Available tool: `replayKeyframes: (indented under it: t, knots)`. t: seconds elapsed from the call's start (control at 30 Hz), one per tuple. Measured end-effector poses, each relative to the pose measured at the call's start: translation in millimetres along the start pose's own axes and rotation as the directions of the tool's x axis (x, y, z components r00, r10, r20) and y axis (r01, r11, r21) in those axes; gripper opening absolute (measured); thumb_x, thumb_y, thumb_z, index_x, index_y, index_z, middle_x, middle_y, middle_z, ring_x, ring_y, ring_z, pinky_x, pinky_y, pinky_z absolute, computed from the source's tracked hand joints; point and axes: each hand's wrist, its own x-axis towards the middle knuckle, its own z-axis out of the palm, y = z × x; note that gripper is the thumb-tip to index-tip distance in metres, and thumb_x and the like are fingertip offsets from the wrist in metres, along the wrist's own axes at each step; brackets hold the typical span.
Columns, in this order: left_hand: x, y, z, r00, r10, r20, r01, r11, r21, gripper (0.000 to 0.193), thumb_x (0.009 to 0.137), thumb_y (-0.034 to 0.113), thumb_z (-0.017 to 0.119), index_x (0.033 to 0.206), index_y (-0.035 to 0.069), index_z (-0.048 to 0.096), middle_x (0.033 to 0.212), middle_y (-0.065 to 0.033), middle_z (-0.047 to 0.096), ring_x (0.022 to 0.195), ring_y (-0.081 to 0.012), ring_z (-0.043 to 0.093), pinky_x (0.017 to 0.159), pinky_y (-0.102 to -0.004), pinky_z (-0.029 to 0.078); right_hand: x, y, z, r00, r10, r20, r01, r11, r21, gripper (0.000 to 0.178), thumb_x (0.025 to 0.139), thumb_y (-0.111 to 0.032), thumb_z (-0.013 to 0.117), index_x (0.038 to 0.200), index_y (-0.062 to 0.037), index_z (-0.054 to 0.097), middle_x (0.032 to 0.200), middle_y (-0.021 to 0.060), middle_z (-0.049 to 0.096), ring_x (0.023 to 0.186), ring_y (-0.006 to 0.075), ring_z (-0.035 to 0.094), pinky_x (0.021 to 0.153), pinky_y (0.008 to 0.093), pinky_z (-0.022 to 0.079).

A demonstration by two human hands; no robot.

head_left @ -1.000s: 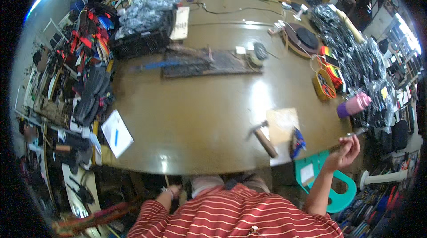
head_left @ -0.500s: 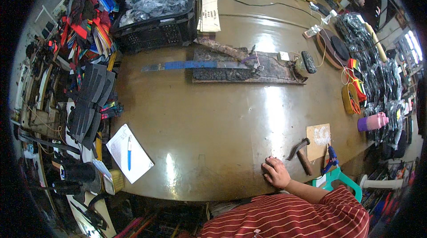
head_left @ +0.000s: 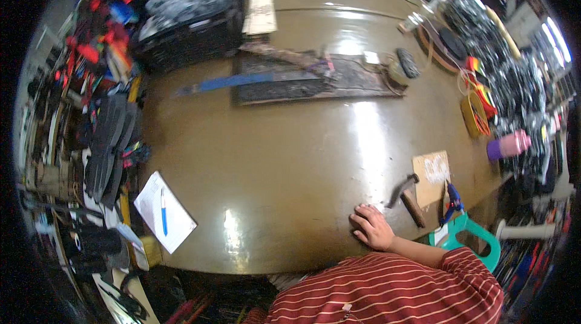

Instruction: The person sits at a workbench and assembles straps by attaching small metal buckles to the ends of black and colorful fabric strips. They handle each strip one at a time, aligning the buckle and securing it before moving to the next piece.

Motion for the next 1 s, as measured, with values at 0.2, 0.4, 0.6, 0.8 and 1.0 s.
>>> replayKeyframes:
  t: [0.2,0.4,0.6,0.8,1.0]
  knots:
    - [38,6,-22,0.988,0.126,-0.085,-0.107,0.973,0.203,0.027,0.085,0.024,0.052,0.103,0.006,0.061,0.096,-0.0188,0.063,0.082,-0.0355,0.063,0.070,-0.0439,0.051,8,1,2,0.952,-0.131,-0.276,0.160,0.983,0.084,0.046,0.082,-0.021,0.063,0.123,-0.0065,0.048,0.128,0.0160,0.045,0.122,0.0330,0.042,0.105,0.0455,0.033]
    - [102,48,-30,0.928,0.334,-0.163,-0.244,0.878,0.411,0.027,0.086,0.023,0.052,0.105,0.006,0.060,0.098,-0.0187,0.063,0.082,-0.0356,0.063,0.070,-0.0438,0.052,-71,29,-25,0.763,-0.280,-0.582,0.287,0.954,-0.084,0.029,0.081,-0.014,0.060,0.107,-0.0021,0.057,0.117,0.0172,0.054,0.110,0.0332,0.052,0.098,0.0439,0.040]
    - [142,82,-38,0.901,0.414,-0.126,-0.272,0.769,0.579,0.027,0.086,0.021,0.052,0.107,0.006,0.059,0.100,-0.0187,0.063,0.082,-0.0356,0.063,0.070,-0.0438,0.052,-223,221,-51,-0.665,0.445,-0.600,-0.020,0.792,0.610,0.033,0.093,-0.023,0.045,0.114,0.0024,0.046,0.121,0.0135,0.048,0.112,0.0253,0.046,0.098,0.0424,0.035]
    - [87,145,-57,0.933,0.321,0.165,-0.303,0.449,0.841,0.028,0.086,0.020,0.052,0.109,0.006,0.058,0.101,-0.0186,0.062,0.082,-0.0357,0.063,0.070,-0.0438,0.052,-215,364,54,0.098,0.992,-0.076,0.717,-0.017,0.696,0.044,0.094,-0.038,0.037,0.122,-0.0077,0.051,0.122,0.0111,0.056,0.112,0.0299,0.051,0.093,0.0469,0.044]
    - [-120,244,-40,0.711,0.508,0.486,-0.564,-0.001,0.826,0.027,0.086,0.019,0.052,0.109,0.006,0.058,0.097,-0.0172,0.063,0.077,-0.0343,0.064,0.066,-0.0426,0.053,-227,363,47,0.001,0.999,-0.042,0.672,0.030,0.740,0.060,0.088,-0.059,0.038,0.128,-0.0151,0.043,0.111,0.0136,0.056,0.099,0.0290,0.056,0.081,0.0448,0.049]
